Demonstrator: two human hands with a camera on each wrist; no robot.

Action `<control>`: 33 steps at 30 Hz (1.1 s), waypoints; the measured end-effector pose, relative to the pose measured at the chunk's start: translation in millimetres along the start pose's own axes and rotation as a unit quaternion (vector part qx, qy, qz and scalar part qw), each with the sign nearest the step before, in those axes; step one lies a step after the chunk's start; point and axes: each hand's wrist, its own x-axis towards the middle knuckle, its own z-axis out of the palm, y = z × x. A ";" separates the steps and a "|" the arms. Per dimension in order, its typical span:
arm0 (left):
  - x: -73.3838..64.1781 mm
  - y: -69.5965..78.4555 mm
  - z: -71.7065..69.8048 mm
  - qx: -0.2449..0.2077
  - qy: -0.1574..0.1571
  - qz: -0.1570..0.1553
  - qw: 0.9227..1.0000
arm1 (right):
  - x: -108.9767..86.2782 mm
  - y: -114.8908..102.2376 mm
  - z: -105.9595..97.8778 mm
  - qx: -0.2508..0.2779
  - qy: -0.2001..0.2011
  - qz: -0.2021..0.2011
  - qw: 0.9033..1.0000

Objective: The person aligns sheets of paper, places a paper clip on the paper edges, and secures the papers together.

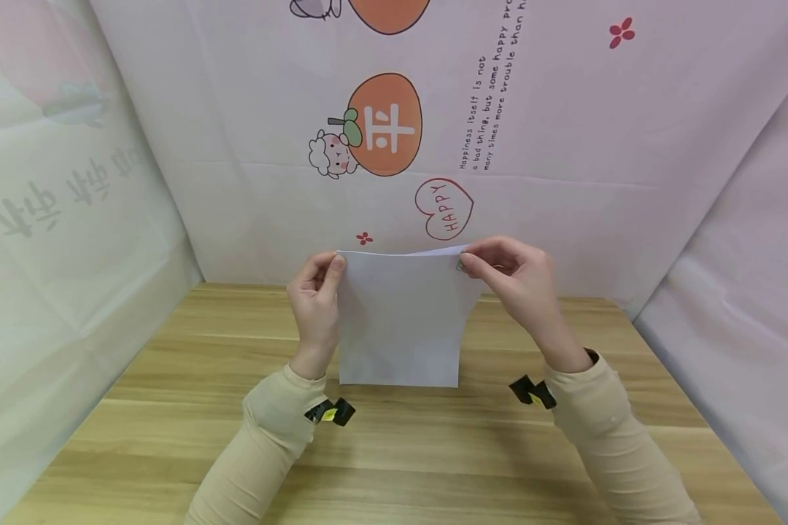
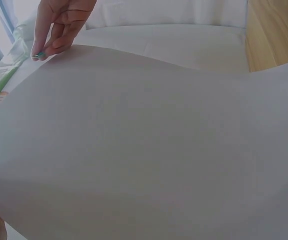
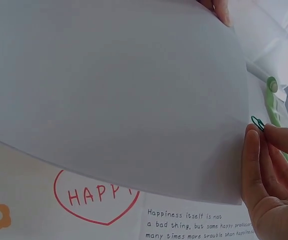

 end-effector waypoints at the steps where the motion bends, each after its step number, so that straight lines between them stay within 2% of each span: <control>1: 0.0 -0.3 -0.1 0.000 0.000 0.001 1.000 | 0.4 -0.4 0.4 0.001 0.000 -0.001 1.000; 12: -0.2 -2.1 0.2 -0.004 0.002 -0.004 1.000 | 6.0 -5.0 4.6 0.004 -0.003 -0.008 1.000; 23: -1.5 -1.4 1.7 0.012 0.002 -0.008 1.000 | 11.6 -15.5 10.6 -0.007 -0.008 -0.020 1.000; 33: -1.0 -1.6 5.6 -0.004 0.008 -0.014 1.000 | 16.1 -21.2 15.3 -0.014 -0.008 -0.019 1.000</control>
